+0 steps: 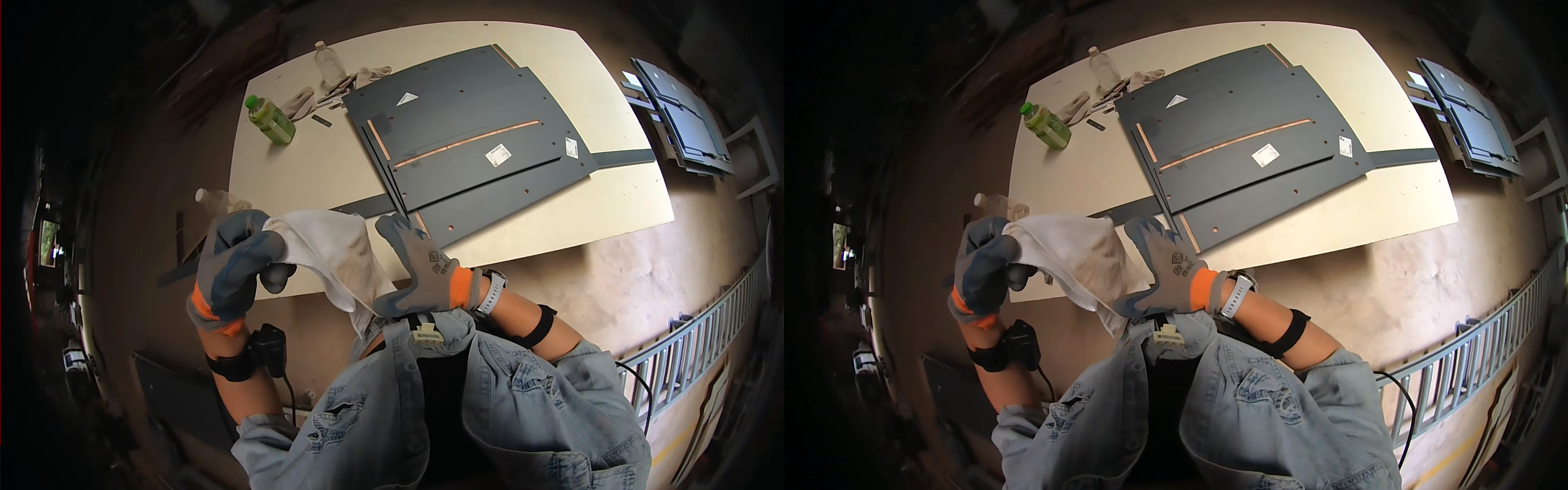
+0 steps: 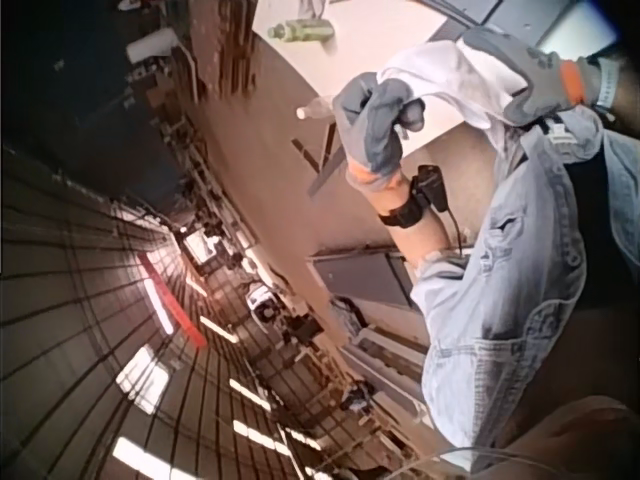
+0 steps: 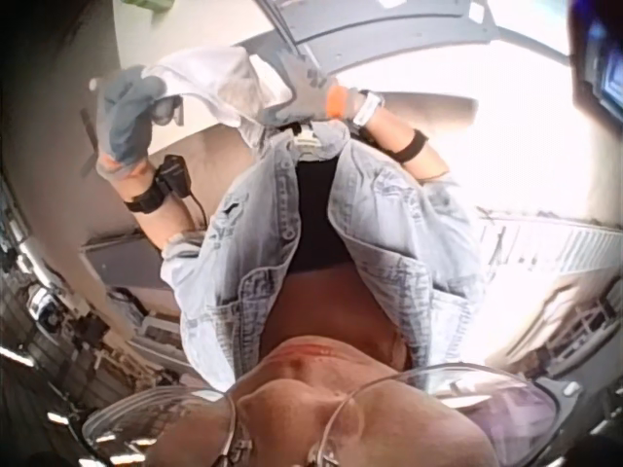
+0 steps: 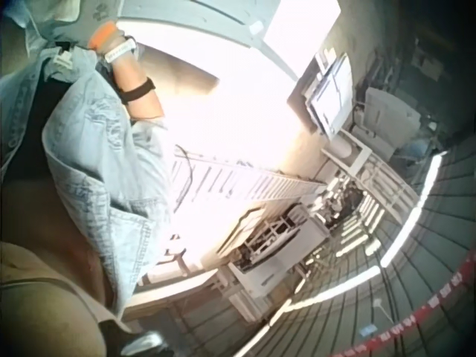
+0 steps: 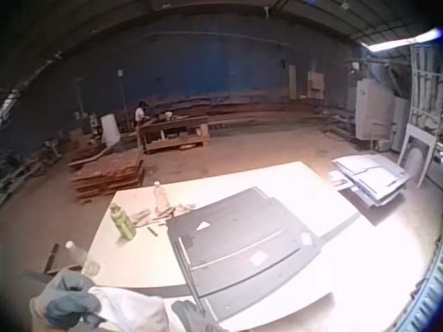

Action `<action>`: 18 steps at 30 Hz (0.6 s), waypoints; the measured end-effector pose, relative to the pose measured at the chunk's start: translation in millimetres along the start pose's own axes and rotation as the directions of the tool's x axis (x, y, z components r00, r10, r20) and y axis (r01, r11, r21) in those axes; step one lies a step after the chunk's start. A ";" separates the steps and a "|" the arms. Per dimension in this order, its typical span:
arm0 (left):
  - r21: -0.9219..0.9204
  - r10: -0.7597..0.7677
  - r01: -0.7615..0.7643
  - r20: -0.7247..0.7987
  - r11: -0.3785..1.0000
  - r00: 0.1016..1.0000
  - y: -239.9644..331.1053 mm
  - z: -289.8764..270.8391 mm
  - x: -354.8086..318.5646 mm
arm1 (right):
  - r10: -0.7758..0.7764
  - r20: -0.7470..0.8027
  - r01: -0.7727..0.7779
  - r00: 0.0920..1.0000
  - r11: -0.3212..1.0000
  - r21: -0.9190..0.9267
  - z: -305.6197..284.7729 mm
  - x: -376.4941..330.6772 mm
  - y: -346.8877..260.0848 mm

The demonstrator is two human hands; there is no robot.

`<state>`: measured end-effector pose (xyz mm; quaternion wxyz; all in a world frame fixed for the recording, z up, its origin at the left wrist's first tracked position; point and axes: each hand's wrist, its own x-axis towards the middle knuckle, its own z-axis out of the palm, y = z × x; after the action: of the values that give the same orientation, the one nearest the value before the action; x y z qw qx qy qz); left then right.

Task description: Cleaning a large grey furniture panel using a cloth and cleaning solution from a bottle.

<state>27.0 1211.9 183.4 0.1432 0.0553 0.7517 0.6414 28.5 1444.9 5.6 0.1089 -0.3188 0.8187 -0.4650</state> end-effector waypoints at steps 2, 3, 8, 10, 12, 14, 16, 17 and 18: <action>-0.039 0.001 -0.004 -0.085 0.999 0.996 -0.8 -1.5 -2.4 | -0.006 0.016 0.005 1.000 0.999 0.038 -1.3 -1.2 -11.5; -0.040 0.000 -0.004 -0.084 0.999 0.996 0.4 -1.1 -3.1 | -0.018 0.003 0.018 1.000 0.997 -0.073 1.3 -0.3 -14.6; -0.056 0.078 -0.086 -0.128 0.995 0.989 16.5 0.3 -11.9 | -0.002 0.200 0.015 0.980 0.998 -0.064 -0.6 15.0 -40.2; -0.050 0.103 -0.113 -0.176 0.992 0.979 22.3 -1.3 -11.5 | -0.088 0.133 0.099 0.987 0.992 -0.079 0.4 14.3 -42.7; -0.046 0.123 -0.137 -0.222 0.990 0.967 24.3 -4.8 -11.1 | -0.066 0.122 0.080 0.990 0.990 -0.116 -6.0 17.0 -53.7; -0.036 0.170 -0.186 -0.268 0.982 0.948 30.8 -8.2 -15.5 | 0.033 0.032 -0.024 0.999 0.971 -0.239 -8.5 21.7 -59.5; -0.022 0.162 -0.177 -0.304 0.984 0.939 35.8 -8.0 -18.3 | -0.029 -0.101 0.014 0.994 0.990 -0.141 -10.2 21.2 -33.1; 0.047 0.181 -0.175 -0.342 0.983 0.922 30.1 -17.8 -21.4 | 0.006 -0.162 0.012 0.987 0.994 0.111 -17.8 19.7 -26.1; 0.113 0.203 -0.172 -0.377 0.979 0.904 25.3 -27.9 -21.7 | 0.056 -0.211 0.022 0.976 0.936 0.352 -29.4 18.0 -20.8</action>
<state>37.1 1183.9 215.2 -0.0722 0.0053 0.7805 0.6210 9.3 1446.4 41.0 0.0780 -0.2342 0.7321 -0.6349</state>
